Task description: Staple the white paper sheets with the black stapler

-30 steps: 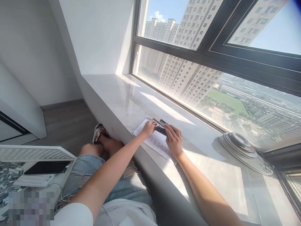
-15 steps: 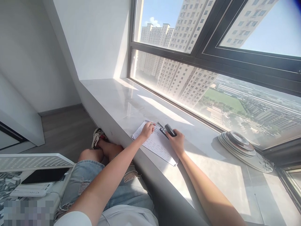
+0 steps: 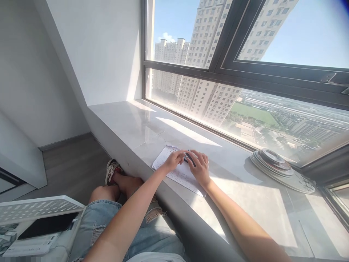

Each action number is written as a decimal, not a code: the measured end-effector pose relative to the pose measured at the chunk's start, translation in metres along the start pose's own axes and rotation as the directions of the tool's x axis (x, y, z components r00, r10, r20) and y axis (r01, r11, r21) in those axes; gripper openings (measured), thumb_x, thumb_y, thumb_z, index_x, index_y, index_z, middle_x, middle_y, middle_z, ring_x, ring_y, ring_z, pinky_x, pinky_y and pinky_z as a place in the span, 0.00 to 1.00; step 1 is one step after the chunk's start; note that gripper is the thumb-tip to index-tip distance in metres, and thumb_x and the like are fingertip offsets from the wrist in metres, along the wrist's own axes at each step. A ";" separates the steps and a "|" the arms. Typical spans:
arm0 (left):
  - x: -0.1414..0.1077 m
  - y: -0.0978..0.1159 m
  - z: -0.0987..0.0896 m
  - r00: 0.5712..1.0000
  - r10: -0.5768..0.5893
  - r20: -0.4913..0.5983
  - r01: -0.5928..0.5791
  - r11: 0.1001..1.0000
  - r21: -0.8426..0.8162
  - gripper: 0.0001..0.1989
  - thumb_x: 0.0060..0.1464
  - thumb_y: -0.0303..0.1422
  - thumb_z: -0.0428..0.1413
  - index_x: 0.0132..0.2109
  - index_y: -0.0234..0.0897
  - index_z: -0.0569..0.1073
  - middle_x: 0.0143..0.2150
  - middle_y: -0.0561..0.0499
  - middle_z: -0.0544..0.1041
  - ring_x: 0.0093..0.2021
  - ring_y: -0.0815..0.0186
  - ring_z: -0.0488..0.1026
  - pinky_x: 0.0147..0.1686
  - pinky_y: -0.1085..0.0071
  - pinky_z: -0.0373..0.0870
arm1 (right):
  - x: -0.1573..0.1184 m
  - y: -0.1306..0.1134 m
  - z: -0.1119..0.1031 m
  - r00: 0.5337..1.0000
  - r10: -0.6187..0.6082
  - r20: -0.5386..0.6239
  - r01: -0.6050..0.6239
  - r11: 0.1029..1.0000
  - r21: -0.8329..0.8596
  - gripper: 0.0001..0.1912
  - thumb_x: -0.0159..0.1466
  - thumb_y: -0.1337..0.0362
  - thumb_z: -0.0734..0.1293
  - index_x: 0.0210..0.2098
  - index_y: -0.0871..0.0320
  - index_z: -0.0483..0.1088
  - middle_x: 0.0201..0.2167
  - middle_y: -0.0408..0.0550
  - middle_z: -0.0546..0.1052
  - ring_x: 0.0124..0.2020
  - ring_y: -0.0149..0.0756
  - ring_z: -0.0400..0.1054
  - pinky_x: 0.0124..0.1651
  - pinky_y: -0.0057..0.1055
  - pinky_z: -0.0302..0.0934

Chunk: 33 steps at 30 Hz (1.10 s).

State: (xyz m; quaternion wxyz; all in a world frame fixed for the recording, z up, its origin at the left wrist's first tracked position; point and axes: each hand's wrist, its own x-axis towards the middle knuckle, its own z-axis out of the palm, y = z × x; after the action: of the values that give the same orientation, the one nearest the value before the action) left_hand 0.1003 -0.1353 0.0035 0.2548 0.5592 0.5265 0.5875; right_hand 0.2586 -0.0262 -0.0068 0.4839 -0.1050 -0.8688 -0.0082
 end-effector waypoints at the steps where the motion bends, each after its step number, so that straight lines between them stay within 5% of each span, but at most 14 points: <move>1: -0.001 0.000 0.000 0.998 0.019 0.055 -0.020 1.000 0.004 0.29 0.67 0.55 0.45 0.49 0.36 0.78 0.23 0.55 0.66 0.26 0.67 0.64 0.32 0.69 0.63 | -0.001 0.000 0.000 1.000 -0.026 0.012 0.026 0.999 -0.021 0.21 0.71 0.65 0.65 0.63 0.47 0.68 0.58 0.51 0.76 0.53 0.47 0.71 0.57 0.46 0.61; 7: -0.003 0.001 -0.001 0.977 0.035 0.210 -0.045 0.998 0.042 0.31 0.66 0.58 0.43 0.31 0.37 0.72 0.23 0.51 0.69 0.25 0.67 0.67 0.32 0.69 0.66 | -0.006 0.010 0.000 0.986 -0.161 0.045 0.162 0.987 -0.025 0.25 0.71 0.69 0.65 0.64 0.41 0.66 0.58 0.45 0.78 0.51 0.44 0.74 0.58 0.45 0.61; 18: -0.002 -0.001 -0.001 0.969 0.051 0.243 -0.057 0.998 0.018 0.32 0.67 0.57 0.42 0.30 0.37 0.73 0.23 0.52 0.67 0.25 0.68 0.65 0.31 0.70 0.64 | -0.017 0.010 0.000 0.956 -0.286 0.059 0.287 0.958 -0.008 0.14 0.70 0.70 0.65 0.52 0.48 0.72 0.54 0.47 0.79 0.48 0.41 0.75 0.54 0.44 0.64; 24: 0.000 -0.003 0.002 0.965 0.024 0.260 -0.019 1.000 -0.023 0.30 0.68 0.56 0.43 0.35 0.36 0.75 0.22 0.53 0.67 0.23 0.68 0.64 0.29 0.70 0.62 | -0.012 0.007 -0.007 0.941 -0.327 0.092 0.336 0.936 -0.103 0.15 0.70 0.72 0.63 0.50 0.47 0.73 0.51 0.46 0.81 0.45 0.39 0.75 0.53 0.44 0.64; 33: 0.002 -0.006 0.002 0.968 -0.009 0.250 0.007 1.000 0.008 0.30 0.68 0.55 0.44 0.30 0.36 0.72 0.20 0.54 0.65 0.23 0.69 0.62 0.28 0.69 0.59 | -0.006 0.002 -0.009 0.931 -0.359 0.063 0.364 0.926 -0.100 0.14 0.69 0.73 0.64 0.49 0.51 0.73 0.48 0.48 0.80 0.43 0.38 0.72 0.53 0.43 0.60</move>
State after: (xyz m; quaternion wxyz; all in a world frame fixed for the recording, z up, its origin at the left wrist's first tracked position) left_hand 0.1001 -0.1310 -0.0022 0.3196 0.6277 0.4944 0.5094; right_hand 0.2700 -0.0265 -0.0074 0.4483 0.0303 -0.8819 -0.1428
